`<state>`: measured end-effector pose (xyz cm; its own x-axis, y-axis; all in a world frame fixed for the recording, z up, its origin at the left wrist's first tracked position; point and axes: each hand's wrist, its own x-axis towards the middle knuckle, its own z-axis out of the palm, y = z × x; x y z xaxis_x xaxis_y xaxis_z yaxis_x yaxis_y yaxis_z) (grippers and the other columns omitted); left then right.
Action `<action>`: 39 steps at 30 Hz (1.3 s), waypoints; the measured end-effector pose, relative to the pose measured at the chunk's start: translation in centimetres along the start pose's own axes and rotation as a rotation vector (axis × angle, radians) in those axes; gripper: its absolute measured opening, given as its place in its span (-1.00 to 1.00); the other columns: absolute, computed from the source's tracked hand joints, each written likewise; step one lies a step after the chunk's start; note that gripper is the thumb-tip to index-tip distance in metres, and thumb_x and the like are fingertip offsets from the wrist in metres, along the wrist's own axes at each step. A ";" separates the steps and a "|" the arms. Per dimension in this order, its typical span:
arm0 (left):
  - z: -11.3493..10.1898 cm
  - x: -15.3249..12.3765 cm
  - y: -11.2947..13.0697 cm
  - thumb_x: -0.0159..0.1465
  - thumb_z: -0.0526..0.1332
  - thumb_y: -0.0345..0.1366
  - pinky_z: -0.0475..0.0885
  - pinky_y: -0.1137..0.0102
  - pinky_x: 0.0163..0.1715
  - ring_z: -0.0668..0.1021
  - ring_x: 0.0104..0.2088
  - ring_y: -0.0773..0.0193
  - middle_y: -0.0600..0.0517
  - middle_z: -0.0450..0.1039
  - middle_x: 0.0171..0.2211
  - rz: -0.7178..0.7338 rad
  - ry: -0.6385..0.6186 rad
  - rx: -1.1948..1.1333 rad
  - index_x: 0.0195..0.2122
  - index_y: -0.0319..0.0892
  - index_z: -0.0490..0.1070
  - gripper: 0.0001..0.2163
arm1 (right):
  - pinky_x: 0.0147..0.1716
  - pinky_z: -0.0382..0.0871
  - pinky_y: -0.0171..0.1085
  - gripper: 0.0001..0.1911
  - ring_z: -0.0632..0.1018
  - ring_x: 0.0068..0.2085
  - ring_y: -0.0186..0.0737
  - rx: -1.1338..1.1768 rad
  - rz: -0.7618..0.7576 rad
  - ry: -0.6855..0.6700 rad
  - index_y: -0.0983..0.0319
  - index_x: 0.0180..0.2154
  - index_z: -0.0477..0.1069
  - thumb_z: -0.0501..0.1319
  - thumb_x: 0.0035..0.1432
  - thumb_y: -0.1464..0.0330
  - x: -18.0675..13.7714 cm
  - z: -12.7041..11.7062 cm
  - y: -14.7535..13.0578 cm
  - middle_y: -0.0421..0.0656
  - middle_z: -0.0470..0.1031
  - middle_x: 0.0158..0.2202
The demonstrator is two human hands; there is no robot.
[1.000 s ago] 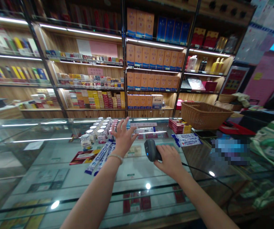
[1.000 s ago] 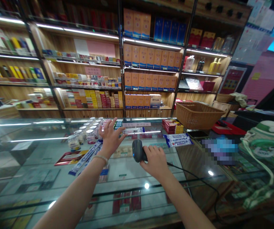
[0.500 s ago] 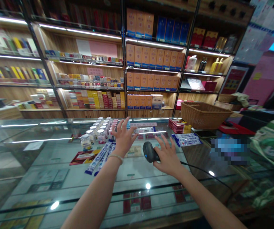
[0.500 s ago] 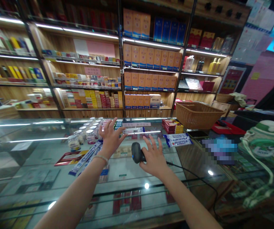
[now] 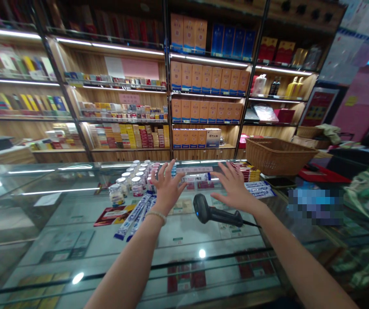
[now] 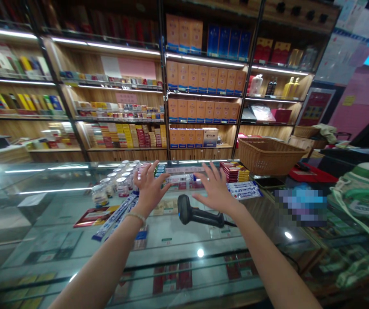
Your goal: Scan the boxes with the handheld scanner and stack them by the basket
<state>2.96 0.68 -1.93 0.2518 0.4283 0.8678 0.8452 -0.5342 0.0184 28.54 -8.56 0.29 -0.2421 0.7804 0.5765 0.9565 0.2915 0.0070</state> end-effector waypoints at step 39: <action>-0.4 0.2 1.0 0.32 0.28 -0.01 -0.22 -0.18 0.38 0.26 0.35 -0.09 -0.01 0.26 0.38 0.092 0.017 0.024 -0.21 0.06 0.61 -0.81 | 0.33 -0.12 0.12 -0.84 0.29 0.32 0.02 -0.026 -0.067 0.431 0.04 -0.18 0.56 0.21 0.35 0.21 2.8 5.2 0.9 -0.12 0.44 0.24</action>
<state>3.64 -0.05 -1.50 0.3209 0.3653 0.8738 0.8298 -0.5532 -0.0735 27.90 -3.23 -2.37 -0.2185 0.4562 0.8626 0.9462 0.3152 0.0730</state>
